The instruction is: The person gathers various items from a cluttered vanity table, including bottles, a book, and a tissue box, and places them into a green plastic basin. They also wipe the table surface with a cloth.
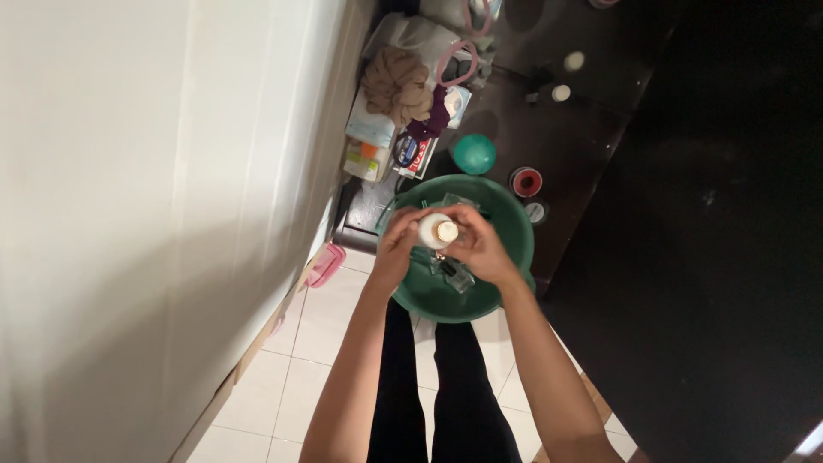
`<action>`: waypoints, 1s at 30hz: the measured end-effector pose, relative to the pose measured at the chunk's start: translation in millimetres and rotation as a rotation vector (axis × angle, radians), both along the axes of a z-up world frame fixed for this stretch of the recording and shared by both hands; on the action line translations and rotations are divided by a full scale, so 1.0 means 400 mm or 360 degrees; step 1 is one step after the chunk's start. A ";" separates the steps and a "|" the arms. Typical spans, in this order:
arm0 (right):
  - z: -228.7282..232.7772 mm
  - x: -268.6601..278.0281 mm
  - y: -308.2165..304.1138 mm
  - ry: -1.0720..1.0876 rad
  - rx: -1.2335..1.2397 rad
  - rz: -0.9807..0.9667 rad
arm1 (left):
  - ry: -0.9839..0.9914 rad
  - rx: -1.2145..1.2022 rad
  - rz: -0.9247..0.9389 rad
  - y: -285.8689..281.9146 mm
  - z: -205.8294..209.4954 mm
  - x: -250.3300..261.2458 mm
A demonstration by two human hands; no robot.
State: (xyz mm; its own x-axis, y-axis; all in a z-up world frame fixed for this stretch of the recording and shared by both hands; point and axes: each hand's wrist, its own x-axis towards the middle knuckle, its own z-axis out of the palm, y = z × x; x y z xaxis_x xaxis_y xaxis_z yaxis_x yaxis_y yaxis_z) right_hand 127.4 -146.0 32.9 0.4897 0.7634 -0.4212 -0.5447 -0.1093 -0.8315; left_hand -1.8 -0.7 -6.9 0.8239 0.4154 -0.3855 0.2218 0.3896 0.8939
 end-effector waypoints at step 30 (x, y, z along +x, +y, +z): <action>0.033 0.254 -0.151 -0.0526 -0.1101 -0.1068 | 0.0474 0.0506 0.0331 -0.029 0.040 0.011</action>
State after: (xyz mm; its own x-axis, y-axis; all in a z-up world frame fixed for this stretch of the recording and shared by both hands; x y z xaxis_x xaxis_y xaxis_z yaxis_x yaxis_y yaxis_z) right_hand 228.9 -206.2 46.1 0.8990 -0.0708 -0.4323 -0.4251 -0.3794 -0.8218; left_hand 2.5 -12.3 9.3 0.5839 0.6953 -0.4191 0.4323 0.1707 0.8855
